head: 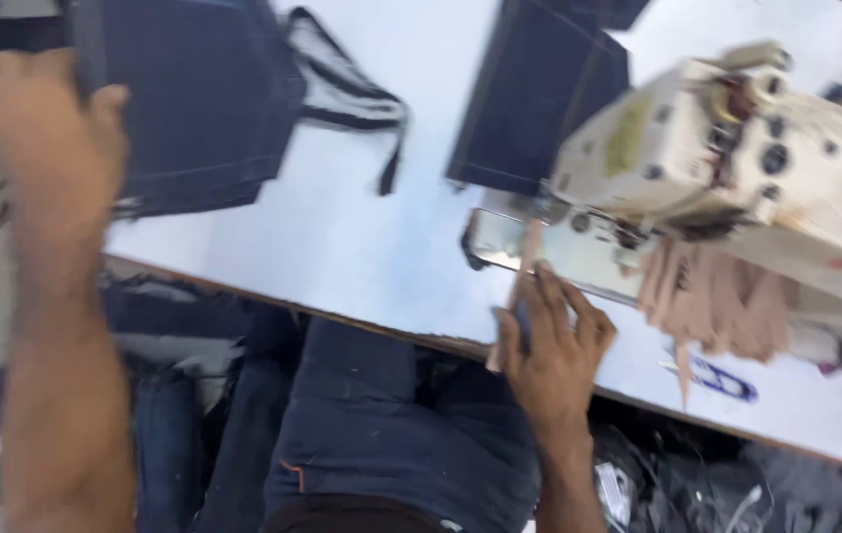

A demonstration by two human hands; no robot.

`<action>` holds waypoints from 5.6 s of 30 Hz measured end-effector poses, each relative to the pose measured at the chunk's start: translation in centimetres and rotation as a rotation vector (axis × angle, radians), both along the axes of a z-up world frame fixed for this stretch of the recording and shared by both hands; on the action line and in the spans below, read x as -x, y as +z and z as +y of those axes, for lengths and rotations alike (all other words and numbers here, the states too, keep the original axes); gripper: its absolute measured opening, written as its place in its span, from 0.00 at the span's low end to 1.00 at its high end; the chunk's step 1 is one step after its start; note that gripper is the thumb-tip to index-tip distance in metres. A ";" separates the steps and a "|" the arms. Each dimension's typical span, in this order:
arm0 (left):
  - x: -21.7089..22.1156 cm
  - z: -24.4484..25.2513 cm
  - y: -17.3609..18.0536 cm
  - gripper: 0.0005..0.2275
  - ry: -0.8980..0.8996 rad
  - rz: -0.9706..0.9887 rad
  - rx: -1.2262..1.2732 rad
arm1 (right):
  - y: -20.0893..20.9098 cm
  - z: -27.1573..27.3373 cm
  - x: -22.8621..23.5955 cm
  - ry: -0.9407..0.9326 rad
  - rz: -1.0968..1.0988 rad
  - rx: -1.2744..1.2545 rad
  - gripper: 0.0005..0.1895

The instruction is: The person sews dark denim fabric pieces on an industrial sewing machine, guiding the fabric edge under the needle and stitching seams. They trim excess material, reposition and turn the pieces, and align edges to continue stitching along marked lines.

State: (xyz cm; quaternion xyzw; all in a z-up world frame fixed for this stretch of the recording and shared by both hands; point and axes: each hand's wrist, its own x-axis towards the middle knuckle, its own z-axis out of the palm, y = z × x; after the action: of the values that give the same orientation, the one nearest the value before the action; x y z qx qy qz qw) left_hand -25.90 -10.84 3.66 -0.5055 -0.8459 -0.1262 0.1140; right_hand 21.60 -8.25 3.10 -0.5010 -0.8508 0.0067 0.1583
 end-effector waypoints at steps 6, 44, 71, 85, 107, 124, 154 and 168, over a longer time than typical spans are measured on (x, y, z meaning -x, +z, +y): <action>0.3 1.0 -1.6 0.12 -0.091 0.010 -0.223 | -0.5 -0.3 -0.1 0.051 -0.008 -0.022 0.27; -24.5 7.8 -0.8 0.14 -0.978 -0.258 0.090 | -1.5 -0.2 -2.4 0.092 -0.073 0.152 0.22; -26.9 9.6 2.2 0.08 -1.081 -0.650 0.194 | -1.7 1.0 -3.9 0.163 0.085 0.306 0.39; -28.3 8.2 -2.9 0.05 -1.046 -0.142 -0.211 | -2.4 0.7 -2.9 0.104 0.183 0.235 0.25; -29.3 8.4 -1.7 0.08 -0.898 -0.267 -0.094 | -2.2 0.5 -2.9 0.109 0.115 0.257 0.25; -29.6 6.8 -2.0 0.15 -1.032 -0.025 -0.014 | -2.1 0.4 -3.9 0.129 0.213 0.335 0.36; -26.8 11.2 -4.1 0.13 -1.080 -0.087 -0.082 | -1.0 6.0 -0.7 -0.049 -0.008 0.165 0.24; -26.4 11.7 -4.3 0.13 -1.119 0.024 -0.119 | -1.1 6.0 -0.8 -0.056 0.021 0.153 0.24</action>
State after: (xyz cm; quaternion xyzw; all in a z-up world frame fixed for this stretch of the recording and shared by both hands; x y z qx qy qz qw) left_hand 0.51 0.83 -0.62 -0.8713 -0.4388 -0.2091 0.0676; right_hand 22.39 -2.29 2.04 -0.5351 -0.8318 0.0727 0.1285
